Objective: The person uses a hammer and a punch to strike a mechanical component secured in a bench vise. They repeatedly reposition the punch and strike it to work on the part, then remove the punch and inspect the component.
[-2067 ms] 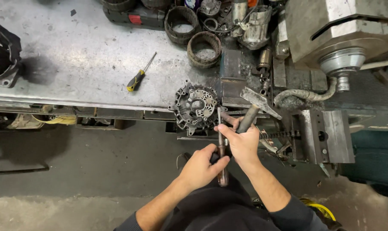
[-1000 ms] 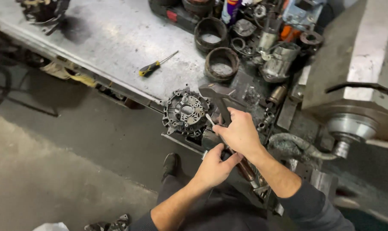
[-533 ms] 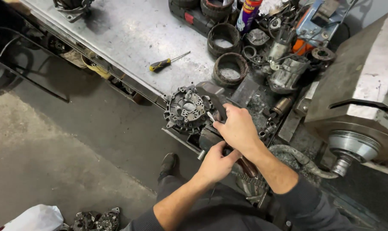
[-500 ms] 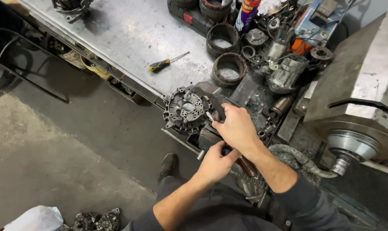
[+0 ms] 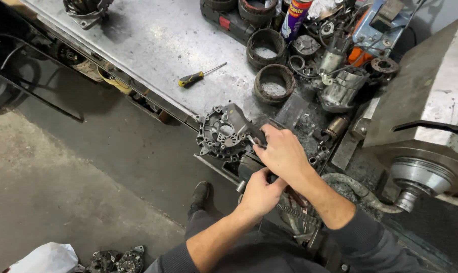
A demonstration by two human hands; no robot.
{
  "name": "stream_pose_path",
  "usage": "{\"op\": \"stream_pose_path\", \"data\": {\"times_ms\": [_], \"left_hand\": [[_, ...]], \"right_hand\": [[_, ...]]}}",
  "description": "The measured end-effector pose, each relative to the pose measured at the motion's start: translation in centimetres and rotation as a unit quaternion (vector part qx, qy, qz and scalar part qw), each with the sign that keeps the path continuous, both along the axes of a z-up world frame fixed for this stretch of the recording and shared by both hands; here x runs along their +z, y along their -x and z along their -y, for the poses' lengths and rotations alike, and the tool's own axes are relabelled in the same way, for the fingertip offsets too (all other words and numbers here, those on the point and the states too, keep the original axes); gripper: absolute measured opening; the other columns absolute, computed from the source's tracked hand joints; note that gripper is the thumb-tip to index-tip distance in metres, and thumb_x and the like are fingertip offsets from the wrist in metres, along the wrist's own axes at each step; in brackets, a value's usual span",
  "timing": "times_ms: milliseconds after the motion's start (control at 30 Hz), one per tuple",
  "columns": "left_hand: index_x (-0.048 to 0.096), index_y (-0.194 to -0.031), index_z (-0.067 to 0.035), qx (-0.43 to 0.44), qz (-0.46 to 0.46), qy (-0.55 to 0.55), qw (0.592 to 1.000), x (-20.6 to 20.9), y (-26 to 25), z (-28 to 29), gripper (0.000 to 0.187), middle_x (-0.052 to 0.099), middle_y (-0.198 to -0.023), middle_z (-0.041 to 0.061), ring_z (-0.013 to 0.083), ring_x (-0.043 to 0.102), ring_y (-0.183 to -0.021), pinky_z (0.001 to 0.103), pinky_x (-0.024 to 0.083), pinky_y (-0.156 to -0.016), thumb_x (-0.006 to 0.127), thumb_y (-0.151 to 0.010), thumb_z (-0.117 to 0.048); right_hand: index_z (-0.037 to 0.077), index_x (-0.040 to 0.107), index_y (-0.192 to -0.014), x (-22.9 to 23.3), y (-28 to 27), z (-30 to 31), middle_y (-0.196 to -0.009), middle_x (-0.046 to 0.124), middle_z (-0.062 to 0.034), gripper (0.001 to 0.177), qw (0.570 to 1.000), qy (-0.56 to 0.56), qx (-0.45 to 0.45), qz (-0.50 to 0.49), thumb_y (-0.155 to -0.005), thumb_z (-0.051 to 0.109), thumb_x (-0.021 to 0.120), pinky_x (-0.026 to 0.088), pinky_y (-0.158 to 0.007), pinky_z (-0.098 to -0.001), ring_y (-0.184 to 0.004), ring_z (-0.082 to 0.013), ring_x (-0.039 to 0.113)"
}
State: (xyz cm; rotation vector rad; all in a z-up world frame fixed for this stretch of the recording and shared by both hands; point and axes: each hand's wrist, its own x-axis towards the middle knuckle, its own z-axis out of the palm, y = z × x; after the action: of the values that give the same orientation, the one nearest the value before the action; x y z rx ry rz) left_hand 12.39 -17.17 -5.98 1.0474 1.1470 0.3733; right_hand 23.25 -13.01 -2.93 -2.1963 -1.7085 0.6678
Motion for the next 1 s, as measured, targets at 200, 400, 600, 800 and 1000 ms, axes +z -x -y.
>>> {"op": "stream_pose_path", "data": {"times_ms": [200, 400, 600, 800, 1000], "left_hand": [[0.066, -0.073, -0.009, 0.004, -0.03, 0.007, 1.0, -2.3, 0.4, 0.5, 0.032, 0.061, -0.06, 0.004, 0.016, 0.063, -0.066, 0.029, 0.052, -0.067, 0.077, -0.083, -0.037], [0.062, -0.069, -0.006, -0.036, -0.068, -0.012, 0.997, -0.1, 0.0, -0.7, 0.046, 0.06, -0.059, 0.01, 0.0284, 0.067, -0.066, 0.035, 0.053, -0.066, 0.075, -0.086, -0.046], [0.071, -0.085, -0.004, -0.045, -0.145, -0.128, 0.98, -1.6, -1.0, -0.1, 0.044, 0.074, -0.075, 0.011, 0.029, 0.07, -0.066, 0.039, 0.058, -0.062, 0.069, -0.086, -0.049], [0.071, -0.086, -0.004, -0.065, -0.152, -0.079, 0.983, 0.7, -1.1, -0.8, 0.045, 0.071, -0.074, 0.007, 0.0219, 0.067, -0.065, 0.034, 0.057, -0.064, 0.065, -0.087, -0.049], [0.074, -0.09, -0.007, -0.041, -0.138, -0.081, 0.986, 0.8, -1.9, -0.7, 0.041, 0.074, -0.079, 0.006, 0.0209, 0.069, -0.07, 0.032, 0.057, -0.067, 0.065, -0.086, -0.047]], "right_hand": [[0.01, 0.068, -0.091, -1.5, -1.2, 2.5, -0.073, 0.072, -0.0166, 0.032, 0.989, -0.012, -0.017, 0.146, -0.085, 0.041, 0.072, 0.06, -0.074, -0.0509, -0.078, -0.0425, 0.074], [0.013, 0.069, -0.084, 1.3, -4.0, 5.8, -0.069, 0.07, -0.0165, 0.024, 0.99, 0.001, -0.132, 0.043, -0.073, 0.033, 0.077, 0.057, -0.071, -0.0517, -0.082, -0.0415, 0.072], [0.003, 0.078, -0.084, 1.3, -5.1, 10.1, -0.06, 0.068, -0.004, 0.026, 0.976, 0.037, -0.18, -0.12, -0.074, 0.025, 0.088, 0.043, -0.052, -0.0285, -0.052, -0.0156, 0.054], [-0.001, 0.083, -0.096, -0.6, -5.7, 11.5, -0.075, 0.08, -0.0072, 0.02, 0.949, -0.01, -0.205, -0.238, -0.078, 0.008, 0.082, 0.051, -0.057, -0.0274, -0.061, -0.0162, 0.068], [-0.002, 0.069, -0.079, -2.3, -7.6, 11.4, -0.064, 0.062, -0.0036, 0.016, 0.945, -0.05, -0.172, -0.273, -0.082, 0.007, 0.082, 0.045, -0.054, -0.0283, -0.057, -0.0139, 0.054]]}}
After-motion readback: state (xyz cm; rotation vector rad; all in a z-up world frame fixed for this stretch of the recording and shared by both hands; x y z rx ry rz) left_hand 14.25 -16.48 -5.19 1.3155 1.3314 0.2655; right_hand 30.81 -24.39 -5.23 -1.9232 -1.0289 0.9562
